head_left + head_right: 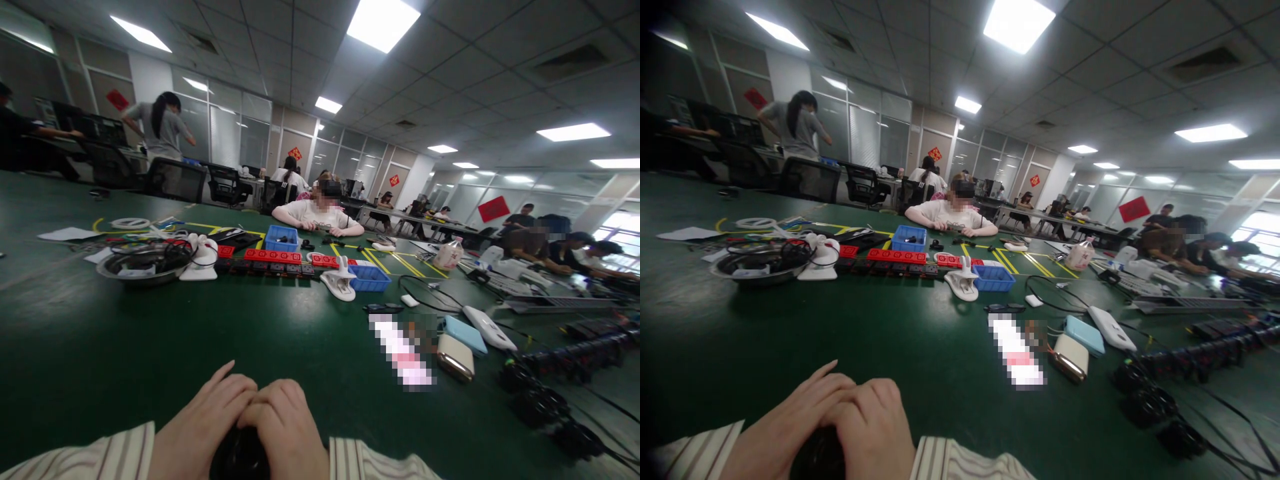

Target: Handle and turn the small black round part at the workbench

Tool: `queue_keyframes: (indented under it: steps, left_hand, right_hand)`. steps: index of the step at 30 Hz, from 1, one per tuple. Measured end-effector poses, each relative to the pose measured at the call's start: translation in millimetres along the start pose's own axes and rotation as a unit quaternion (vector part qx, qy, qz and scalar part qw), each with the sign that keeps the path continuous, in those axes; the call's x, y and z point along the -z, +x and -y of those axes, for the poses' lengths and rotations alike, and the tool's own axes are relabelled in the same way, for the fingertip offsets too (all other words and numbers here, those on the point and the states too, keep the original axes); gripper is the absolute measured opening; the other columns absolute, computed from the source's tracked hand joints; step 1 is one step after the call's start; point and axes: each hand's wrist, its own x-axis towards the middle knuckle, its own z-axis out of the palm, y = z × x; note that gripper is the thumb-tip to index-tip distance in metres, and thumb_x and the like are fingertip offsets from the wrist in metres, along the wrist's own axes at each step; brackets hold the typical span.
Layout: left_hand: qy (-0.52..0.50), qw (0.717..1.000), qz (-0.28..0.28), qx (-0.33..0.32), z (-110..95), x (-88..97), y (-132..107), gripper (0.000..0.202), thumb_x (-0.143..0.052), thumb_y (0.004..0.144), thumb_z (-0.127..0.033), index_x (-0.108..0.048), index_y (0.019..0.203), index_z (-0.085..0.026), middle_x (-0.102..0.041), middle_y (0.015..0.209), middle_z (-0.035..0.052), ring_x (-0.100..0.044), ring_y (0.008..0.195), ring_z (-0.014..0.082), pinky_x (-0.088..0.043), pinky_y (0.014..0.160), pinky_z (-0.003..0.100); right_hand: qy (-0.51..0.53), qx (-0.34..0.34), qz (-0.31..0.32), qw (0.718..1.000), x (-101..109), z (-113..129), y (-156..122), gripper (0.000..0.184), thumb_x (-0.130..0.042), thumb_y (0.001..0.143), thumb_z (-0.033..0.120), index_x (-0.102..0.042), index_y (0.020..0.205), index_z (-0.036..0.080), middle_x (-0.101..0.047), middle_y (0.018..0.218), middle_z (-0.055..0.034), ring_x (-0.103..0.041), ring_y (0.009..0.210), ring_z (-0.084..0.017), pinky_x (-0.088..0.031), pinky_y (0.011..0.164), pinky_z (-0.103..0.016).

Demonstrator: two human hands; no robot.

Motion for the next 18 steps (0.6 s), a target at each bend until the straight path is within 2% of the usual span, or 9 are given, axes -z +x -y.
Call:
queue_keyframes:
  steps: [2, 4, 7, 10, 12, 15, 18]
  left_hand:
    - [0.005, 1.0, -0.001, 0.001, 0.3, -2.0, -1.5, 0.043, -0.061, 0.064, -0.055, -0.056, 0.09, -0.021, -0.057, 0.092, 0.0032, -0.052, 0.086, 0.023, -0.018, 0.104, 0.051]
    - [-0.004, 1.0, 0.028, -0.005, 2.8, -2.2, -1.2, 0.035, -0.061, 0.065, -0.047, -0.057, 0.089, -0.022, -0.057, 0.089, 0.0021, -0.052, 0.083, 0.022, -0.02, 0.104, 0.051]
    - [-0.04, 0.995, 0.09, -0.015, 7.7, -0.8, 2.5, 0.029, -0.06, 0.063, -0.036, -0.058, 0.088, -0.024, -0.055, 0.088, -0.0005, -0.052, 0.082, 0.0206, -0.03, 0.099, 0.045]
    - [-0.084, 0.988, 0.129, -0.007, 10.4, 1.5, 7.7, 0.03, -0.06, 0.057, -0.036, -0.058, 0.085, -0.024, -0.052, 0.091, -0.0034, -0.05, 0.083, 0.021, -0.044, 0.085, 0.035]
    - [-0.103, 0.985, 0.141, -0.004, 9.9, 4.1, 10.8, 0.033, -0.061, 0.054, -0.037, -0.058, 0.083, -0.023, -0.05, 0.092, -0.004, -0.05, 0.085, 0.0215, -0.046, 0.078, 0.032]
    - [-0.11, 0.981, 0.157, -0.008, 6.2, 9.0, 13.9, 0.041, -0.065, 0.05, -0.034, -0.058, 0.089, -0.023, -0.051, 0.092, -0.0017, -0.05, 0.086, 0.0208, -0.045, 0.079, 0.031]
    - [-0.107, 0.983, 0.147, 0.0, 3.6, 10.6, 12.9, 0.048, -0.067, 0.051, -0.03, -0.057, 0.097, -0.023, -0.052, 0.092, 0.0005, -0.051, 0.086, 0.0209, -0.045, 0.078, 0.03]
  right_hand:
    - [-0.043, -0.023, 0.043, 0.998, -5.4, -4.3, -5.6, 0.063, -0.042, 0.064, 0.08, -0.052, 0.075, 0.019, -0.055, 0.07, -0.0025, -0.05, 0.065, -0.016, -0.039, 0.06, -0.03]
    - [-0.057, -0.012, 0.076, 0.995, -7.9, -9.8, -9.3, 0.062, -0.047, 0.06, 0.079, -0.051, 0.072, 0.019, -0.054, 0.069, -0.0015, -0.05, 0.065, -0.016, -0.039, 0.059, -0.03]
    - [-0.023, 0.038, 0.121, 0.992, -5.0, -15.8, -9.1, 0.047, -0.056, 0.065, 0.065, -0.052, 0.078, 0.02, -0.058, 0.074, 0.0006, -0.053, 0.07, -0.015, -0.04, 0.06, -0.028]
    - [0.014, 0.105, 0.192, 0.976, 1.2, -19.2, -5.9, 0.026, -0.058, 0.071, 0.046, -0.053, 0.082, 0.023, -0.063, 0.082, 0.0045, -0.055, 0.08, -0.013, -0.041, 0.068, -0.027]
    - [0.032, 0.149, 0.23, 0.961, 3.9, -21.6, -4.2, 0.015, -0.055, 0.077, 0.038, -0.054, 0.083, 0.024, -0.065, 0.087, 0.0077, -0.056, 0.086, -0.011, -0.041, 0.076, -0.026]
    - [0.049, 0.209, 0.244, 0.946, 5.0, -25.1, -3.1, 0.018, -0.046, 0.086, 0.04, -0.056, 0.08, 0.026, -0.067, 0.089, 0.0109, -0.056, 0.092, -0.009, -0.039, 0.084, -0.027]
    - [0.069, 0.25, 0.211, 0.942, 5.1, -25.8, -2.2, 0.028, -0.036, 0.092, 0.04, -0.056, 0.079, 0.026, -0.067, 0.088, 0.0116, -0.054, 0.098, -0.008, -0.036, 0.091, -0.027]
